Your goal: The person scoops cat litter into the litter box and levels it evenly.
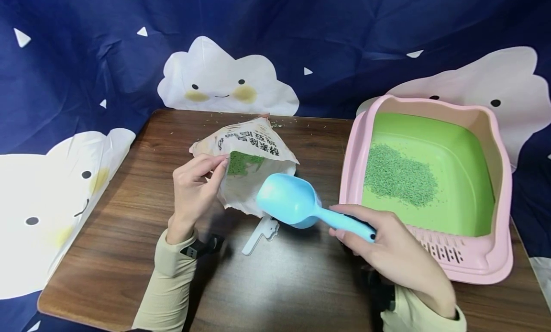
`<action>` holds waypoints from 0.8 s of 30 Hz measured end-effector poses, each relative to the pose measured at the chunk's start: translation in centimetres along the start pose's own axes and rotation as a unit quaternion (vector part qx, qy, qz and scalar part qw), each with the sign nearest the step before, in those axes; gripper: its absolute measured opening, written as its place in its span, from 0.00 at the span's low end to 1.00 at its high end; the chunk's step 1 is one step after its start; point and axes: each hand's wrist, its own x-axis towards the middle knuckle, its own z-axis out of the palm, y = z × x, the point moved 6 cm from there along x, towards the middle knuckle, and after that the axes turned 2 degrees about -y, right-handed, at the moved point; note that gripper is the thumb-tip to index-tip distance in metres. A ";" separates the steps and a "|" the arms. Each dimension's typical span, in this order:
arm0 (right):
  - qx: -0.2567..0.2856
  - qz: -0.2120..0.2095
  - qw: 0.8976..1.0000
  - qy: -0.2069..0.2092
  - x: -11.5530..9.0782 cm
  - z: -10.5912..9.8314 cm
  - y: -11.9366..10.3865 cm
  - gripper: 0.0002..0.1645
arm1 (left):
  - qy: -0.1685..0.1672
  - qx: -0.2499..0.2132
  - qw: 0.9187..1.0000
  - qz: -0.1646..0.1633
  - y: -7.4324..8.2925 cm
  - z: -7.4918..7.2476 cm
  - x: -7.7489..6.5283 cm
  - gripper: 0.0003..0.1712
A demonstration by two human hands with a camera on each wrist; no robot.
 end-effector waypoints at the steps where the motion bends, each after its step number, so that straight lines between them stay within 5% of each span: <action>1: 0.004 -0.003 1.000 -0.003 0.5 0.3 -0.1 0.20 | -0.002 0.000 1.000 0.000 0.0 0.0 0.0 0.07; 11: 0.020 0.023 1.000 0.000 5.0 4.2 -0.1 0.21 | -0.008 0.004 1.000 0.001 0.1 0.1 0.0 0.07; 24: -0.082 0.017 0.992 0.098 8.9 5.9 -0.2 0.23 | -0.014 0.006 1.000 0.003 0.1 0.2 0.0 0.07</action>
